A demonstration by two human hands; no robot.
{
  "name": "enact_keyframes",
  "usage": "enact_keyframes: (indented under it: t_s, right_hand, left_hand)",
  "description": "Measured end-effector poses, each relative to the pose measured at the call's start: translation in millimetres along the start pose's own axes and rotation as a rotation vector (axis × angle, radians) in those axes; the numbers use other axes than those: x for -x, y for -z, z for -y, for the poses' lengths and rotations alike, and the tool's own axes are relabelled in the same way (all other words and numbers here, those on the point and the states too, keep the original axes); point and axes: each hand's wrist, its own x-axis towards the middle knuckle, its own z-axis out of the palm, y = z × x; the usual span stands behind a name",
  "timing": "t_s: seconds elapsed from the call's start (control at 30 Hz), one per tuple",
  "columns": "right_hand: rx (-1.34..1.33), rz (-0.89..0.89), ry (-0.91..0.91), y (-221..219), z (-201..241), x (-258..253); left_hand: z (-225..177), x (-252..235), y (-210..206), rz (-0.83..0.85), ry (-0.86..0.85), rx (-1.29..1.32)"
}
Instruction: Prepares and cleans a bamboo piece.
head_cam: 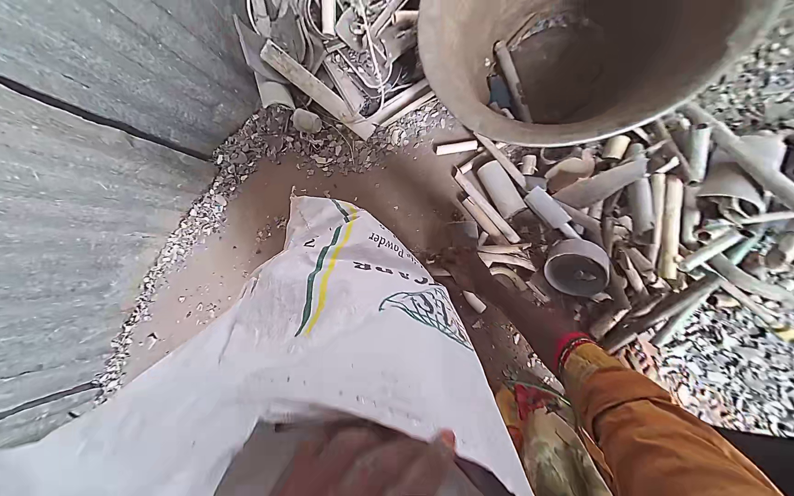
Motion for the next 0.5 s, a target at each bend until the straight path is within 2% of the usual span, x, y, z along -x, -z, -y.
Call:
enact_keyframes:
  t_s: [0.07, 0.2, 0.23, 0.3, 0.4, 0.5]
  right_hand:
    - [-0.016, 0.032, -0.014, -10.8, 7.4, 30.2]
    - [-0.062, 0.092, 0.011, -63.8, 7.2, 90.4]
    - [-0.065, 0.079, 0.014, -72.4, 11.6, 106.8]
    - [-0.085, -0.103, 0.07, -72.2, 24.3, 144.6]
    - [-0.109, -0.329, 0.057, -16.5, 47.1, 205.1]
    - [-0.203, -0.339, -0.016, 65.9, 55.2, 264.0]
  left_hand:
    - [5.6, -1.1, -1.9, -0.046, -0.024, -0.02]
    - [16.6, -4.2, -12.6, -0.249, -0.147, -0.044]
    - [16.8, -4.8, -13.6, -0.287, -0.17, -0.042]
    - [14.6, -6.0, -14.6, -0.347, -0.213, -0.024]
    - [4.9, -7.5, -17.0, -0.4, -0.275, -0.02]
    - [-8.8, -8.2, -24.5, -0.399, -0.338, -0.063]
